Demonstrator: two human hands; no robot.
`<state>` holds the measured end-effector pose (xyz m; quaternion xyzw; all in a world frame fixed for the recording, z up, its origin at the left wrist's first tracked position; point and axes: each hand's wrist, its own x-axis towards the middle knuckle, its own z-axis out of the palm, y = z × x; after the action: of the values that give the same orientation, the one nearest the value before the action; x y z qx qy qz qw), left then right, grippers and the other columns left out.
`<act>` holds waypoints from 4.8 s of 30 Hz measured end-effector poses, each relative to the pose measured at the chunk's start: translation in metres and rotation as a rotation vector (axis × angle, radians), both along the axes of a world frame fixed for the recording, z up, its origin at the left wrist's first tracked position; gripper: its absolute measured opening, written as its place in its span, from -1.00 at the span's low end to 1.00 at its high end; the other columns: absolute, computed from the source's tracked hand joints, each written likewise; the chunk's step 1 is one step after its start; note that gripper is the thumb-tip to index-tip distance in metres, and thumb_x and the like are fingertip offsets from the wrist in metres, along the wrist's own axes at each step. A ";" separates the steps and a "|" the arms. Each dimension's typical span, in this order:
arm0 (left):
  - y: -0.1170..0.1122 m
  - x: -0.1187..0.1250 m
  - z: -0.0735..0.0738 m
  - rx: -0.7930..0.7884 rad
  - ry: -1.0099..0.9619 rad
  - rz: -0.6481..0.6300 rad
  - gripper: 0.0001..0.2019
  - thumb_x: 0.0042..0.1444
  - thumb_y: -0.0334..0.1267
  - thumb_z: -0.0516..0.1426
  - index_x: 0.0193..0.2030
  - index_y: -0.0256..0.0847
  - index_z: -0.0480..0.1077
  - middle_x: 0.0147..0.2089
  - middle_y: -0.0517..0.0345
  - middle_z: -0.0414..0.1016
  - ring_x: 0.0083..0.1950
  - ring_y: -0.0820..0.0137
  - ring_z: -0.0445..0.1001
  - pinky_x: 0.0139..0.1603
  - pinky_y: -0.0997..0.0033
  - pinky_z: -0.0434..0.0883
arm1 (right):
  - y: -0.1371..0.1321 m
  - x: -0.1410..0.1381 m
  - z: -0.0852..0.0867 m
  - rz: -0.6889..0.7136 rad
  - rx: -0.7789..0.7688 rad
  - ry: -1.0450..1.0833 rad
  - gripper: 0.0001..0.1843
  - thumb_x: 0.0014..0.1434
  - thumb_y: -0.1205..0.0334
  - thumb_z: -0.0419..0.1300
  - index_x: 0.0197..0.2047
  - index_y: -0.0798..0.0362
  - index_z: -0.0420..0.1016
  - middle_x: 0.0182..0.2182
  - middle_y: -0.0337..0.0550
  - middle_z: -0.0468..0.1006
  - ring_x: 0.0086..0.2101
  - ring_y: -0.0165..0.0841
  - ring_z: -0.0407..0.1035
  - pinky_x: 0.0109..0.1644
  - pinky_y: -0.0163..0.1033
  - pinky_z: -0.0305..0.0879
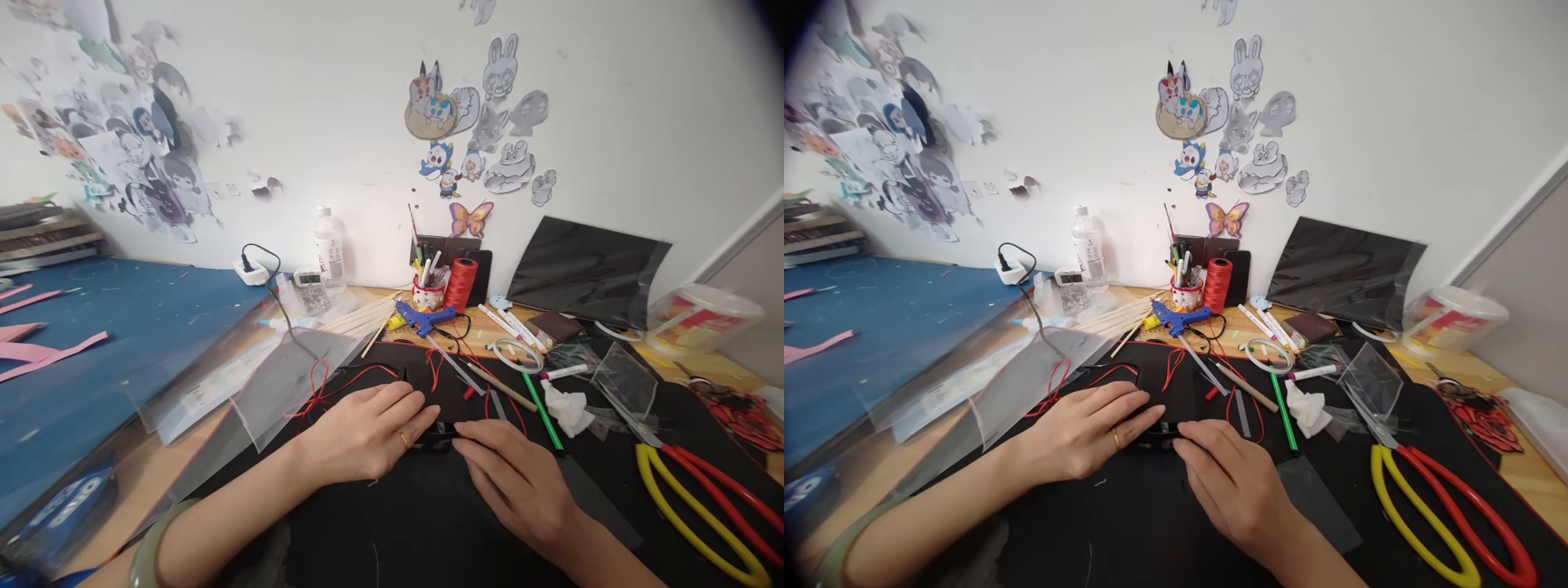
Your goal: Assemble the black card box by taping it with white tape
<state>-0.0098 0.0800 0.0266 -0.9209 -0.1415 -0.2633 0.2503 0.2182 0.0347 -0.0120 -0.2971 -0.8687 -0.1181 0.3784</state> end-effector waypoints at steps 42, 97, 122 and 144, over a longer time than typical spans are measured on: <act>0.008 -0.004 -0.011 -0.935 -0.469 -0.043 -0.35 -0.07 -0.12 0.24 0.18 -0.13 0.16 0.19 -0.08 0.14 0.24 0.13 0.08 0.24 0.02 0.08 | 0.008 -0.014 0.009 -0.128 -0.273 0.172 -0.91 0.11 0.41 0.12 -0.35 0.03 0.34 -0.11 -0.05 0.53 0.01 -0.32 0.35 0.07 -0.21 0.32; 0.004 0.009 -0.025 -1.140 -0.467 -0.008 -0.45 -0.10 -0.20 0.27 0.08 -0.11 0.27 0.19 -0.04 0.10 0.24 0.19 0.13 0.26 0.12 0.09 | 0.011 -0.023 0.014 -0.104 -0.076 0.177 -0.76 0.02 0.47 0.21 -0.26 -0.02 0.53 -0.37 -0.17 0.55 -0.26 -0.32 0.37 -0.18 -0.16 0.40; 0.001 0.013 -0.026 -1.160 -0.502 -0.072 -0.33 -0.12 -0.22 0.29 0.16 -0.09 0.15 0.20 -0.02 0.12 0.24 0.18 0.13 0.27 0.10 0.08 | 0.011 -0.015 0.007 -0.095 -0.021 0.077 -0.61 0.06 0.30 0.22 -0.01 0.02 0.33 -0.19 -0.09 0.47 -0.12 -0.24 0.31 0.01 -0.06 0.24; -0.001 0.008 -0.038 -1.285 -0.555 -0.005 -0.02 -0.18 -0.13 0.31 0.29 0.00 -0.23 0.25 0.00 0.07 0.28 0.19 0.08 0.25 0.12 0.10 | 0.004 -0.002 0.008 -0.235 -0.468 0.298 -0.80 0.14 0.31 0.08 -0.13 0.01 0.31 -0.15 -0.11 0.30 -0.08 -0.31 0.24 -0.03 -0.18 0.18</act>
<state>-0.0022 0.0789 -0.0110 -0.7856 -0.3257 -0.3534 -0.3897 0.2161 0.0383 -0.0035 -0.4885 -0.7670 0.0873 0.4067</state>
